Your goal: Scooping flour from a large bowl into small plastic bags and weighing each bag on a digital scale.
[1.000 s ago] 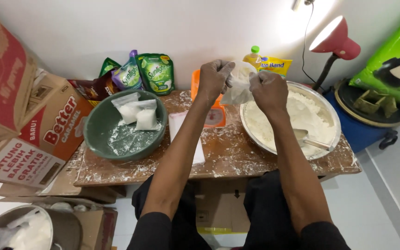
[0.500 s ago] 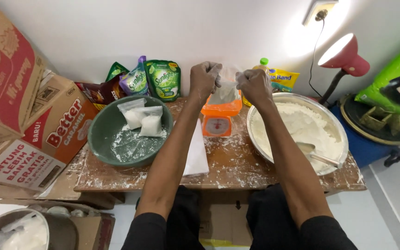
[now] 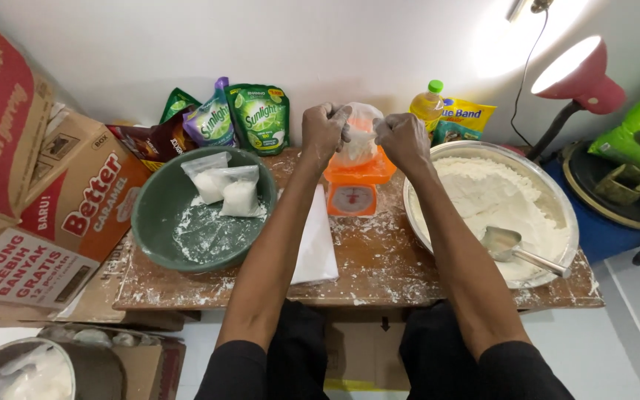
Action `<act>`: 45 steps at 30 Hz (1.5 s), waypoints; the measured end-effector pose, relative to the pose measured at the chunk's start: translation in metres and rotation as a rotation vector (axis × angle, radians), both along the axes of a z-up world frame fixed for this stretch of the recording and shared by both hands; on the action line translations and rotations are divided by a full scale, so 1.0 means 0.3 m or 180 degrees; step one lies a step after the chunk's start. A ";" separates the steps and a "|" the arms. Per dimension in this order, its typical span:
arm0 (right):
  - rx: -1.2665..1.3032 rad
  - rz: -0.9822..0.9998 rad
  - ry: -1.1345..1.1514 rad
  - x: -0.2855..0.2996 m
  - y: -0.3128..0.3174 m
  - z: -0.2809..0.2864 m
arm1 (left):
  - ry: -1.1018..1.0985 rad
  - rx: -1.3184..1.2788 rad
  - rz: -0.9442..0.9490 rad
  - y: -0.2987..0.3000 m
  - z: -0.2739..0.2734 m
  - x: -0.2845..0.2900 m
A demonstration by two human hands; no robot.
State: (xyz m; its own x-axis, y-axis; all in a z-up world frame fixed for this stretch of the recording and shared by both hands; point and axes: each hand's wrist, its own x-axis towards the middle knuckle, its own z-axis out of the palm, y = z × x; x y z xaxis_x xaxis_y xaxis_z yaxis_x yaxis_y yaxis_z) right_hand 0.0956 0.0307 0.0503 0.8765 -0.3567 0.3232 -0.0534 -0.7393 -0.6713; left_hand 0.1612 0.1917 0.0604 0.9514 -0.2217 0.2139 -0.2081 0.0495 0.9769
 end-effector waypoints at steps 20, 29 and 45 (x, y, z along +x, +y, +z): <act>0.0149 -0.0111 0.0117 0.003 -0.036 -0.070 | 0.0186 0.0963 0.0329 0.038 0.042 -0.075; 0.0135 -0.0371 -0.0144 -0.115 -0.003 -0.030 | 0.0519 -0.0025 0.0517 0.102 -0.002 -0.107; 0.0520 -0.0662 -0.0485 -0.362 -0.019 -0.215 | 0.0841 -0.0796 0.0373 0.274 -0.149 -0.296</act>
State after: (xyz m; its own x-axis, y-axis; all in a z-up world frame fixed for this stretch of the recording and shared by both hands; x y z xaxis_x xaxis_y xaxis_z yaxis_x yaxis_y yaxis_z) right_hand -0.0131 0.0249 -0.0143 0.7251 -0.5815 0.3688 -0.0819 -0.6046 -0.7923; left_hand 0.0724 0.2739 0.0157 0.9968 -0.0800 -0.0086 0.0310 0.2840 0.9583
